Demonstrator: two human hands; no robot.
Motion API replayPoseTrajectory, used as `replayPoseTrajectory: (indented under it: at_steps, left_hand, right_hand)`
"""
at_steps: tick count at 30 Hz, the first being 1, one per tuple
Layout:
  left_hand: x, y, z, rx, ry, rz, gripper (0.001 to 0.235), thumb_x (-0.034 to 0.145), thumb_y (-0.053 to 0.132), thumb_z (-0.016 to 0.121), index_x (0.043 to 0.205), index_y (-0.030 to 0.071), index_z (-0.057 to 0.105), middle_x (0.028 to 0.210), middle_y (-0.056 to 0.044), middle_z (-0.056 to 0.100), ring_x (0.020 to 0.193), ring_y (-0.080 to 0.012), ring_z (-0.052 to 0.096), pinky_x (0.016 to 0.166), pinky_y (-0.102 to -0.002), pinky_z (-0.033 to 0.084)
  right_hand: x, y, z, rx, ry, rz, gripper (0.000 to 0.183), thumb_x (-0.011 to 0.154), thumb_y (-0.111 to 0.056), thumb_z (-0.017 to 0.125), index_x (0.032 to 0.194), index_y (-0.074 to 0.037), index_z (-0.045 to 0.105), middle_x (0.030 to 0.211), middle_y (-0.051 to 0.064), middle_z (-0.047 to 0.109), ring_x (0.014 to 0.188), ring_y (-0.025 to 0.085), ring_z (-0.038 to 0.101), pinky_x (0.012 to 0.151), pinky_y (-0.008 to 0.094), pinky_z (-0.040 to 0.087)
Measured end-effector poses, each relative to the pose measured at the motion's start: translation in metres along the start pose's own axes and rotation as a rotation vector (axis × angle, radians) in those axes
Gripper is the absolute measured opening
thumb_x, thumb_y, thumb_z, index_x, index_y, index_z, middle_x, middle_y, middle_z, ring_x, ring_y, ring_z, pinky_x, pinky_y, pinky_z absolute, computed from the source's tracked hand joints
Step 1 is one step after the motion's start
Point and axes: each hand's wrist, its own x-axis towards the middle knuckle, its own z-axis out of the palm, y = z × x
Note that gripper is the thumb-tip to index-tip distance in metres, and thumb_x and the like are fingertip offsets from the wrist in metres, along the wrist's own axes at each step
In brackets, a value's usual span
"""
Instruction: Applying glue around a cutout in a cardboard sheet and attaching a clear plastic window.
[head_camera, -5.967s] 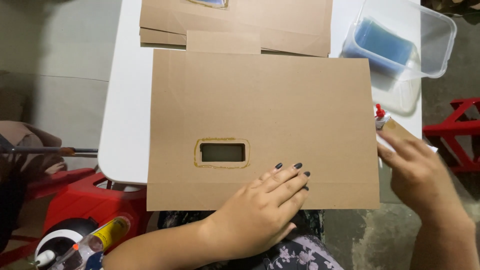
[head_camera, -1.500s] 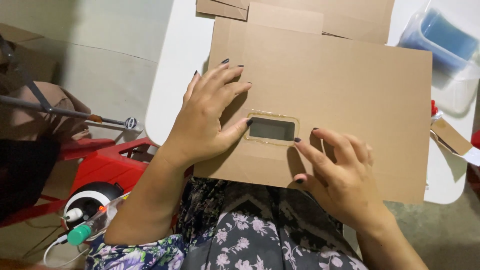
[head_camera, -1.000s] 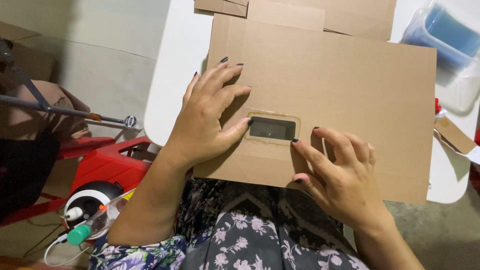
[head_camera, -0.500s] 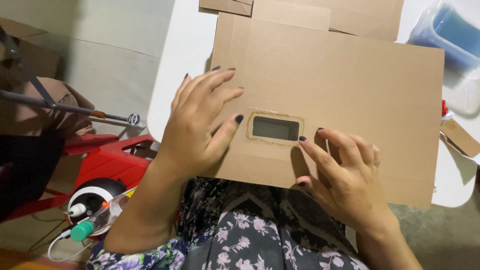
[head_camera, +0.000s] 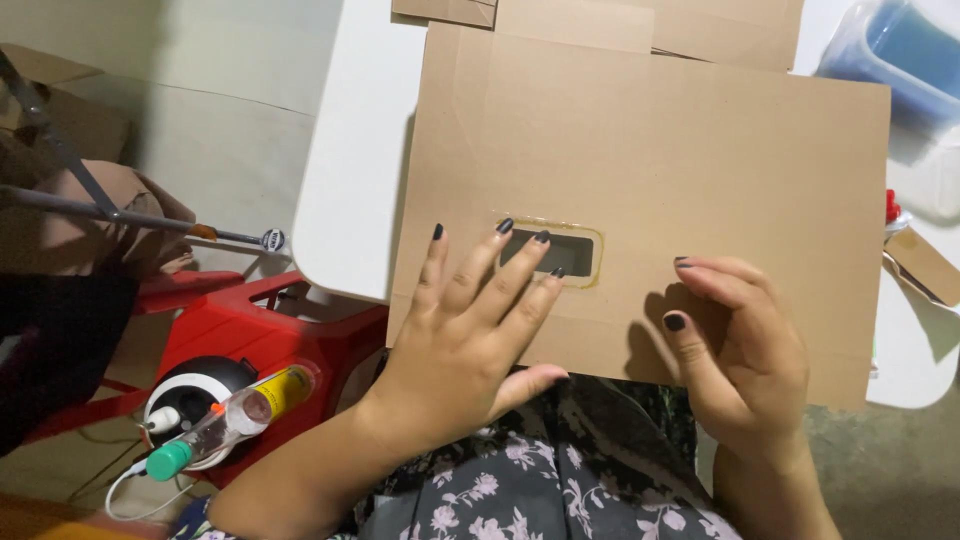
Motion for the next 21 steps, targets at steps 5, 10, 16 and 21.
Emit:
replayPoseTrajectory:
  at_steps: [5,10,16,21]
  left_hand:
    - [0.001,0.006,0.007,0.104,-0.063,0.028,0.099,0.083,0.085,0.062,0.153,0.015,0.053,0.162,-0.013,0.044,0.153,-0.0347,0.034,0.122,-0.064,0.016]
    - [0.010,0.009,0.007,0.071,-0.107,0.046,0.109,0.080,0.090,0.058,0.158,0.015,0.047,0.166,-0.016,0.036,0.156,-0.0357,0.027,0.123,-0.065,0.010]
    - [0.022,0.008,0.010,0.104,-0.129,0.086,0.119,0.071,0.096,0.059,0.157,0.015,0.046,0.164,-0.013,0.041,0.151,-0.0347,0.039,0.122,-0.069,0.015]
    - [0.026,0.003,0.006,0.149,-0.261,-0.014,0.132,0.073,0.104,0.039,0.165,0.010,0.023,0.173,-0.013,0.010,0.159,-0.0328,0.005,0.125,-0.066,0.001]
  right_hand:
    - [0.000,0.000,0.000,0.042,0.028,-0.019,0.032,0.097,0.003,0.061,0.128,0.008,0.057,0.129,0.024,0.060,0.125,0.031,0.060,0.107,0.034,0.053]
    - [0.001,-0.004,0.001,0.006,0.038,-0.032,0.032,0.097,0.000,0.064,0.127,0.008,0.058,0.126,0.024,0.061,0.124,0.032,0.060,0.107,0.036,0.052]
    - [0.001,-0.002,-0.001,-0.041,0.022,-0.057,0.035,0.095,-0.002,0.066,0.128,0.008,0.058,0.127,0.024,0.061,0.125,0.032,0.060,0.108,0.036,0.052]
    - [0.001,-0.001,-0.002,-0.001,0.028,-0.049,0.036,0.094,-0.002,0.067,0.128,0.007,0.058,0.127,0.022,0.062,0.122,0.030,0.061,0.105,0.034,0.054]
